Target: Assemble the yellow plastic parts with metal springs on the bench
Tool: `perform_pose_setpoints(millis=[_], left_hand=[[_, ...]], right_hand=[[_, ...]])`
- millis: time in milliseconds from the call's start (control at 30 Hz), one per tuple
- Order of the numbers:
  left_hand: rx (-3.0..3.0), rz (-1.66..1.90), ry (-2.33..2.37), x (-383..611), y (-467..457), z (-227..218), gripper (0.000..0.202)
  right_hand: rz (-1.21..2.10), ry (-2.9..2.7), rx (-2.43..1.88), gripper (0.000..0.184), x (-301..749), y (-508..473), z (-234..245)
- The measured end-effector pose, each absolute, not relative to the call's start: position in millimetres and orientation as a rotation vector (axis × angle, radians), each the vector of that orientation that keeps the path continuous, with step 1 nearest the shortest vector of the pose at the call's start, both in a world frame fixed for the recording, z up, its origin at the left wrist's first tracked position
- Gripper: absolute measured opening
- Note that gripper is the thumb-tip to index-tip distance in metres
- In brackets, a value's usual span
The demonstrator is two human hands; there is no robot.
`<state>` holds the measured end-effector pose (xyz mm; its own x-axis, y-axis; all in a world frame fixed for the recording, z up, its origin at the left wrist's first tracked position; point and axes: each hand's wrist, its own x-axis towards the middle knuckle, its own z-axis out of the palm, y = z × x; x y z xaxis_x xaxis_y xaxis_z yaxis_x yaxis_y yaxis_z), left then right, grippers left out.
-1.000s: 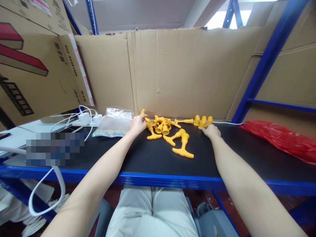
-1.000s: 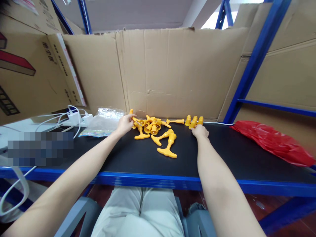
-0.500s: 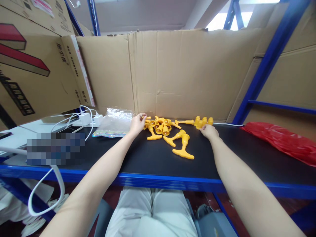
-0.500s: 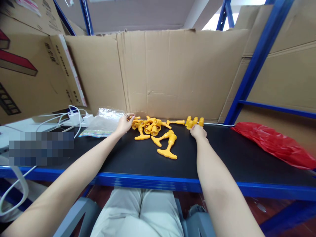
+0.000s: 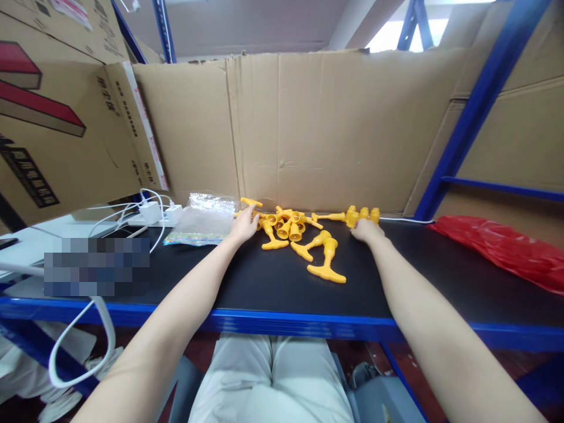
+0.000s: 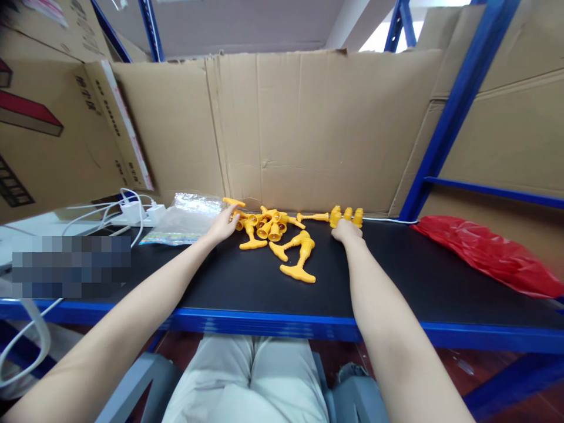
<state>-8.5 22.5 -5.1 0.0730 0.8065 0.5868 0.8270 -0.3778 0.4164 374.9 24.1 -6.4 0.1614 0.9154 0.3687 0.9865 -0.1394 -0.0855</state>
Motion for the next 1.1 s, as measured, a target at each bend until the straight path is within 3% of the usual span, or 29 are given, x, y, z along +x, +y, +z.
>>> perform_pose_setpoints(millis=[167, 367, 567, 1100], left_hand=[[-2.352, -0.88, -1.913, -15.5, 31.6, -17.7, 0.05], [-2.375, -0.598, -1.979, -14.5, 30.3, -20.2, 0.059], [-2.332, -0.656, -1.988, -13.3, 28.6, -20.9, 0.057], [-2.259, -0.894, -1.932, -8.6, 23.8, -14.8, 0.045]], right_hand=[[-0.05, -1.736, -2.211, 0.033, 360.1, 21.0, 3.2], [-0.173, -1.915, -1.947, 0.026, 353.4, 24.6, 1.2], [-0.275, -2.066, -1.793, 0.042, 344.0, 37.7, -15.3], [-0.206, -2.135, -2.12, 0.068, 327.9, 48.0, -14.4]])
